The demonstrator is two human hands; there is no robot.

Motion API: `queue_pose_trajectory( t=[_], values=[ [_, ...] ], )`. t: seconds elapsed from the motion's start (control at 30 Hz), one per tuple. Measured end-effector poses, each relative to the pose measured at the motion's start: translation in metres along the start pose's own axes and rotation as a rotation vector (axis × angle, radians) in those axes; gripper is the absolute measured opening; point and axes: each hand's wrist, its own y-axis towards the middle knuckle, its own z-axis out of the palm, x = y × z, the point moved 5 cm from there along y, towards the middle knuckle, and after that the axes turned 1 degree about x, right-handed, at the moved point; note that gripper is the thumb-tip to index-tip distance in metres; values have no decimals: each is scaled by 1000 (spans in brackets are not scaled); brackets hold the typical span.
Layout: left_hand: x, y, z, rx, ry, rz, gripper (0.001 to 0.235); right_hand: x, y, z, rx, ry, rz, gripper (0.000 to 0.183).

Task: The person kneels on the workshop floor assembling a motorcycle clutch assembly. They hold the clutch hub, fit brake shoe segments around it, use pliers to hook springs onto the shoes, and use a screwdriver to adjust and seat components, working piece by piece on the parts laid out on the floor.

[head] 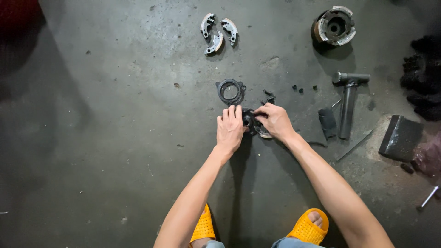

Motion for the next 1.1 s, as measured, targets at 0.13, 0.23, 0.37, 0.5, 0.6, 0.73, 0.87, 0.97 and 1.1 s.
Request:
queue_pose_trajectory(
  t=[0.13,0.23,0.37,0.5,0.6,0.73,0.87,0.97,1.1],
  values=[
    [1,-1,10,41,10,23,82,0,2,7,-11,-113,-146,17],
    [1,-2,8,52,2,10,81,-3,4,18,45,-262,-135,9],
    [2,-6,10,59,-2,25,81,-1,-1,17,17,-309,-58,12],
    [0,-7,5,32,-1,36,81,13,-12,-2,-43,-208,-43,26],
    [0,-8,6,38,-10,35,80,34,-29,-27,-26,-149,88,58],
    [0,-6,9,50,-11,45,82,47,-51,-33,-104,-783,-344,105],
    [2,-8,8,38,0,17,81,-2,-45,-50,-323,-352,42,58],
    [2,-4,5,37,9,26,82,-37,-37,-27,-209,72,306,48],
    [4,-6,-2,-24,20,101,79,-27,-34,2,47,336,222,56]
  ],
)
